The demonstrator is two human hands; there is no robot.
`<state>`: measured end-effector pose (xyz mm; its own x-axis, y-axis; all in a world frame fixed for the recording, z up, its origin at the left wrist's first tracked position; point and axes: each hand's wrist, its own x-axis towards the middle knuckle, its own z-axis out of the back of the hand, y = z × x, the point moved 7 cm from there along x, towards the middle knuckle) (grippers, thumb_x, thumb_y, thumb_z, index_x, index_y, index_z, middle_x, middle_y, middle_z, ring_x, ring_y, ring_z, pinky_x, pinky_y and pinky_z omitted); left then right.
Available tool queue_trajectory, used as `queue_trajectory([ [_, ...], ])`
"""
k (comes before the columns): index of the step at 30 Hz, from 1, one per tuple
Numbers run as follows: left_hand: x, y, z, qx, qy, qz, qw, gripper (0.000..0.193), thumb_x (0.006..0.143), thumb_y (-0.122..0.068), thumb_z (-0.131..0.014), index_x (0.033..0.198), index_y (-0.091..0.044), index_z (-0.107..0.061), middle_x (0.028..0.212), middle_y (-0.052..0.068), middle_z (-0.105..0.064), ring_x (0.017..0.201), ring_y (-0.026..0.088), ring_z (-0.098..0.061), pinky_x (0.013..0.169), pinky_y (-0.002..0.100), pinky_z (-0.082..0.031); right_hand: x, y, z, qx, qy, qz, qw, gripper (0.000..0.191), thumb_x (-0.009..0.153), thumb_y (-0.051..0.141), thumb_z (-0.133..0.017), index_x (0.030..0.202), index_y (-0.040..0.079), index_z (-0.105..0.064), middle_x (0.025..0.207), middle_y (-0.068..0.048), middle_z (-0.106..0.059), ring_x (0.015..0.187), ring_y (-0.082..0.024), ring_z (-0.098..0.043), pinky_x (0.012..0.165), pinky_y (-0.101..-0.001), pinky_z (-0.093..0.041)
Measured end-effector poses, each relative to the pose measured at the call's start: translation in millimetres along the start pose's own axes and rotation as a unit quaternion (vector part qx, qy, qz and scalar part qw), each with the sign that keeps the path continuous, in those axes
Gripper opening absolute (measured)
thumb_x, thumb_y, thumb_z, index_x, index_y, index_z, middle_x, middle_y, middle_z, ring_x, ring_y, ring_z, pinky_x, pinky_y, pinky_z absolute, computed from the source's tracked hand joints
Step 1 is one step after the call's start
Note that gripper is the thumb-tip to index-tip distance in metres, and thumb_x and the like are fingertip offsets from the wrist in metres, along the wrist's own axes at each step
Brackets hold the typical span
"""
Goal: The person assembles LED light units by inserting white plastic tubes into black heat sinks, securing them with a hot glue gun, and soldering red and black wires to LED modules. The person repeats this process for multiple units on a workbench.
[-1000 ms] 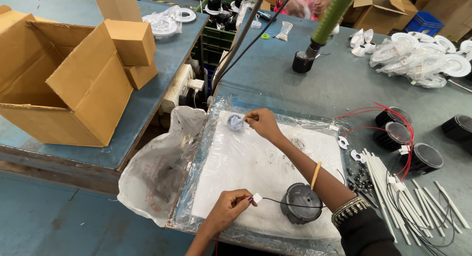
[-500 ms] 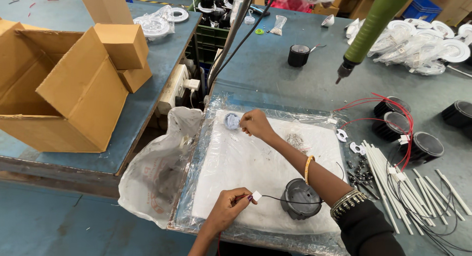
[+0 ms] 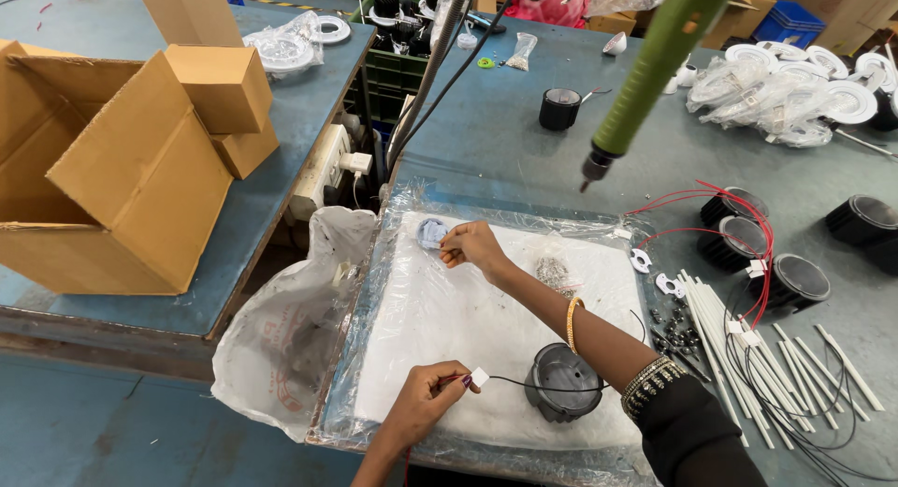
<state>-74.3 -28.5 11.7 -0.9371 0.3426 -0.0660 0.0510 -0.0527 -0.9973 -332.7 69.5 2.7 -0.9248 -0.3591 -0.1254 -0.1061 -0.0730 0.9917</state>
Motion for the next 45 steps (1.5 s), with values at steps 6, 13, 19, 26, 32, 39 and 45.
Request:
queue_trajectory([
  [6, 2.0, 2.8, -1.8, -0.004, 0.001, -0.003, 1.0, 0.026, 0.092, -0.019, -0.06, 0.091, -0.001, -0.077, 0.061, -0.004, -0.047, 0.058, 0.006, -0.032, 0.052, 0.027, -0.025, 0.8, -2.0, 6.2, 0.024, -0.009, 0.01, 1.0, 0.013, 0.09, -0.001, -0.063, 0.095, -0.011, -0.071, 0.078, -0.017, -0.073, 0.063, -0.019, -0.071, 0.062, -0.0309, -0.063],
  [13, 1.9, 7.0, -0.5, 0.012, 0.001, 0.004, 1.0, 0.025, 0.092, -0.02, -0.06, 0.09, -0.001, -0.077, 0.06, -0.004, -0.047, 0.056, 0.006, -0.032, 0.051, 0.027, -0.025, -10.5, 29.7, 6.6, -0.188, -0.062, 0.143, 0.97, 0.014, 0.092, 0.001, -0.063, 0.101, -0.005, -0.073, 0.082, -0.016, -0.075, 0.066, -0.02, -0.07, 0.059, -0.0337, -0.058],
  [19, 1.9, 6.0, -1.4, 0.005, 0.005, -0.016, 1.0, 0.024, 0.093, -0.019, -0.06, 0.091, -0.001, -0.077, 0.062, -0.005, -0.047, 0.058, 0.005, -0.033, 0.052, 0.027, -0.026, -44.8, 69.8, -26.4, -0.467, -0.085, 0.331, 0.815, 0.016, 0.093, -0.002, -0.063, 0.104, 0.001, -0.074, 0.096, -0.015, -0.066, 0.091, -0.033, -0.064, 0.077, -0.0424, -0.052],
  [26, 0.5, 5.3, -1.8, 0.0, 0.006, -0.006, 1.0, 0.022, 0.093, -0.016, -0.061, 0.092, -0.001, -0.077, 0.061, -0.005, -0.046, 0.057, 0.005, -0.032, 0.051, 0.027, -0.025, -52.7, 71.2, -38.1, -0.503, -0.031, 0.352, 0.789, 0.028, 0.084, -0.009, -0.058, 0.105, 0.002, -0.073, 0.097, -0.011, -0.064, 0.096, -0.03, -0.063, 0.082, -0.0424, -0.052],
  [32, -0.2, 3.2, -1.6, 0.006, 0.004, -0.014, 1.0, 0.022, 0.093, -0.016, -0.061, 0.092, -0.001, -0.077, 0.061, -0.005, -0.046, 0.057, 0.005, -0.032, 0.051, 0.027, -0.025, -18.1, 36.9, -16.4, -0.415, -0.03, 0.283, 0.864, 0.015, 0.091, -0.003, -0.062, 0.099, -0.001, -0.074, 0.091, -0.013, -0.068, 0.082, -0.027, -0.064, 0.075, -0.0402, -0.052],
  [39, -0.5, 0.8, -0.9, 0.003, 0.005, -0.019, 1.0, 0.022, 0.094, -0.016, -0.061, 0.092, -0.001, -0.077, 0.062, -0.006, -0.044, 0.058, 0.005, -0.032, 0.052, 0.026, -0.025, 20.3, -15.8, 23.9, -0.097, -0.016, 0.027, 0.995, 0.02, 0.098, 0.001, -0.056, 0.107, -0.006, -0.073, 0.081, -0.009, -0.07, 0.064, -0.013, -0.063, 0.059, -0.0275, -0.055],
  [45, 1.4, 1.8, -0.2, 0.006, 0.003, -0.013, 1.0, 0.022, 0.093, -0.017, -0.061, 0.092, -0.001, -0.077, 0.062, -0.006, -0.046, 0.058, 0.005, -0.032, 0.052, 0.026, -0.025, 7.3, 10.4, 20.1, -0.128, -0.042, 0.11, 0.985, 0.019, 0.098, 0.005, -0.059, 0.106, -0.005, -0.073, 0.079, -0.009, -0.07, 0.062, -0.011, -0.062, 0.057, -0.0266, -0.054],
])
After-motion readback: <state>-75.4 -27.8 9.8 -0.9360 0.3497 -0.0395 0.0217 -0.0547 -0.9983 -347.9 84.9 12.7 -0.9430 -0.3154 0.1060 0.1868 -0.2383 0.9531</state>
